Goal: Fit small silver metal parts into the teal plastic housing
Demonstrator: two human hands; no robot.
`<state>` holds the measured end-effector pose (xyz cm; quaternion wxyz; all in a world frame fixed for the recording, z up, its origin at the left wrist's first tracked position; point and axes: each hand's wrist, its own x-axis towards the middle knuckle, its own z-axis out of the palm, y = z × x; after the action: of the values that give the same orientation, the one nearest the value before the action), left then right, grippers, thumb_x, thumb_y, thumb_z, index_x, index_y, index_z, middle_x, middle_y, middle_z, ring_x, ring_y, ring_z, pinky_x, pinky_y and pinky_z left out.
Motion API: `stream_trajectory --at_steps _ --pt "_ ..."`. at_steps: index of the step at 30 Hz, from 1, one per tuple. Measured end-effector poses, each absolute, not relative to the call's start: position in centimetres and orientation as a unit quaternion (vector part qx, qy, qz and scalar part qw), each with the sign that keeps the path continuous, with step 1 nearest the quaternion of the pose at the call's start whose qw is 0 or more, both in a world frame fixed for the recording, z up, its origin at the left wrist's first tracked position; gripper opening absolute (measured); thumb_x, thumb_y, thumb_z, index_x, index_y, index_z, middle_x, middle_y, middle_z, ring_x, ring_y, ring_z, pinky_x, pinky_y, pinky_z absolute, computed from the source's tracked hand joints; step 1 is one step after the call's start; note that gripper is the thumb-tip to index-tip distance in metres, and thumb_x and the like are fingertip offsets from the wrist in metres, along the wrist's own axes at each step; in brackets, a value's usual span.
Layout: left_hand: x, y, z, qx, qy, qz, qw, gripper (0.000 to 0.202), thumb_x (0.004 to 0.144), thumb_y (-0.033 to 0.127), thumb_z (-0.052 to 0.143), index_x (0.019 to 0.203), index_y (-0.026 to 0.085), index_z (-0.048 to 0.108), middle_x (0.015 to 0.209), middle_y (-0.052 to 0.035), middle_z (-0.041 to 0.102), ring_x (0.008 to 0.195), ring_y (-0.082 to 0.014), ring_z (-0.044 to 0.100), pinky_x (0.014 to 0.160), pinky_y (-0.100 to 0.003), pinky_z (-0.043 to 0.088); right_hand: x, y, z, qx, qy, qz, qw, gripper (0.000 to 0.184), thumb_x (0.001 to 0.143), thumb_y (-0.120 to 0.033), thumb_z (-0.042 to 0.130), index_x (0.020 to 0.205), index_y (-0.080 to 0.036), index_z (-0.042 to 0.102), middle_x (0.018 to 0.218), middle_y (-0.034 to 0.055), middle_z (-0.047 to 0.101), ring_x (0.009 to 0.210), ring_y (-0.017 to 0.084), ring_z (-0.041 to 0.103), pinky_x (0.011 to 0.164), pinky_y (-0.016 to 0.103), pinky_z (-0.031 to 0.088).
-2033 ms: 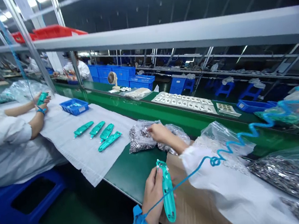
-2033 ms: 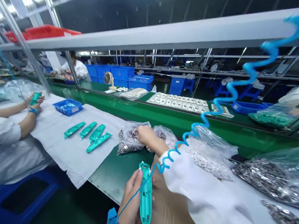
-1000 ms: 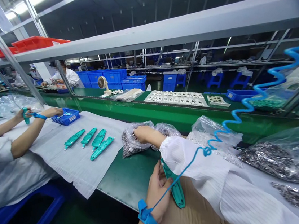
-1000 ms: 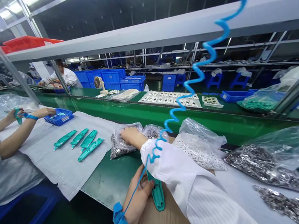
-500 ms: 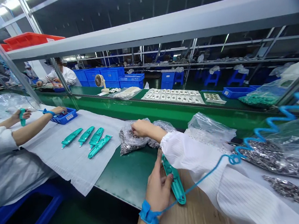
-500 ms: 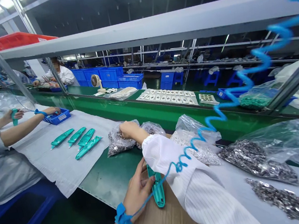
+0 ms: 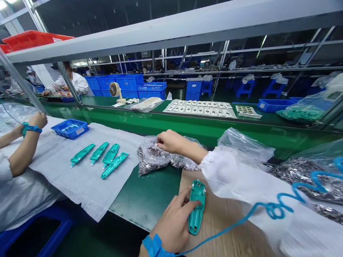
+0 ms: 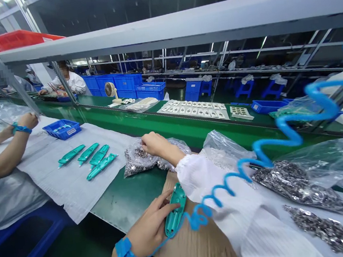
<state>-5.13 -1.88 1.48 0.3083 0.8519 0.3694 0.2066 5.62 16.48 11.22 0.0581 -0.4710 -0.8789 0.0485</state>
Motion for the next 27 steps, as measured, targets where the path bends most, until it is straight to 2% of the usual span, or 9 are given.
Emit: stream_trajectory --at_steps 3,8,12,14,17,19,22,27 --pt "-6.1 -1.7 1.5 0.864 0.329 0.208 0.319 0.059 0.084 0.003 0.046 0.138 0.024 0.052 0.159 -0.0107 0.031 0.133 -0.0306 0.045 0.108 -0.047 0.042 8.4 14.0 12.9 -0.474 -0.873 0.062 0.096 0.015 0.089 -0.019 0.056 0.089 -0.02 0.071 0.095 0.003 0.074 0.094 0.019 0.067 0.081 0.026 0.045" --pt "-5.9 -0.7 0.8 0.878 0.302 0.197 0.314 0.039 0.092 0.019 0.055 0.131 0.025 0.055 0.153 -0.0073 0.043 0.135 -0.0287 0.043 0.109 -0.046 0.04 15.2 8.3 13.0 -0.527 -0.835 0.093 0.124 0.014 0.08 -0.017 0.056 0.078 -0.022 0.069 0.085 -0.0004 0.074 0.079 0.017 0.066 0.069 0.026 0.042" --pt "-4.7 0.0 0.6 0.884 0.288 0.195 0.311 0.027 0.094 0.031 0.061 0.121 0.024 0.06 0.129 -0.0063 0.062 0.123 -0.0267 0.05 0.104 -0.041 0.042 20.3 4.4 9.7 -0.572 -0.789 0.167 0.149 0.01 0.082 -0.024 0.056 0.08 -0.023 0.066 0.08 0.0008 0.072 0.065 0.017 0.062 0.061 0.027 0.041" --pt "-4.1 0.1 0.6 0.882 0.284 0.204 0.316 0.026 0.095 0.037 0.061 0.117 0.024 0.061 0.118 -0.0064 0.066 0.116 -0.0255 0.053 0.1 -0.038 0.045 21.8 2.6 8.0 -0.576 -0.777 0.197 0.158 0.012 0.086 -0.029 0.055 0.084 -0.024 0.066 0.078 0.0011 0.071 0.062 0.017 0.061 0.059 0.027 0.041" --pt "-3.4 0.0 0.6 0.881 0.269 0.211 0.327 0.026 0.096 0.04 0.058 0.116 0.024 0.062 0.113 -0.0061 0.067 0.111 -0.0246 0.054 0.098 -0.037 0.045 22.3 -0.2 6.4 -0.581 -0.766 0.225 0.159 0.017 0.089 -0.035 0.054 0.092 -0.025 0.068 0.086 0.0032 0.072 0.065 0.018 0.061 0.06 0.029 0.043" --pt "-3.0 0.0 0.3 0.883 0.256 0.214 0.329 0.025 0.097 0.039 0.056 0.117 0.023 0.062 0.113 -0.0062 0.066 0.111 -0.0244 0.054 0.099 -0.037 0.044 21.8 -1.8 6.0 -0.57 -0.764 0.258 0.159 0.019 0.091 -0.037 0.053 0.092 -0.027 0.07 0.091 0.0039 0.073 0.072 0.02 0.064 0.065 0.03 0.046" --pt "-2.7 0.0 -0.1 0.883 0.258 0.223 0.322 0.025 0.098 0.036 0.055 0.119 0.023 0.06 0.117 -0.0067 0.064 0.112 -0.0244 0.054 0.1 -0.037 0.043 20.8 -3.4 5.4 -0.557 -0.757 0.303 0.16 0.023 0.093 -0.036 0.052 0.086 -0.029 0.072 0.09 0.0037 0.073 0.082 0.022 0.067 0.073 0.032 0.049" --pt "-2.7 -0.1 -0.4 0.875 0.279 0.233 0.32 0.027 0.098 0.033 0.054 0.122 0.022 0.054 0.12 -0.0083 0.061 0.112 -0.0247 0.055 0.099 -0.036 0.044 19.5 -3.3 3.5 -0.564 -0.743 0.312 0.181 0.019 0.09 -0.032 0.053 0.086 -0.026 0.071 0.091 0.0053 0.072 0.084 0.023 0.066 0.074 0.033 0.05"
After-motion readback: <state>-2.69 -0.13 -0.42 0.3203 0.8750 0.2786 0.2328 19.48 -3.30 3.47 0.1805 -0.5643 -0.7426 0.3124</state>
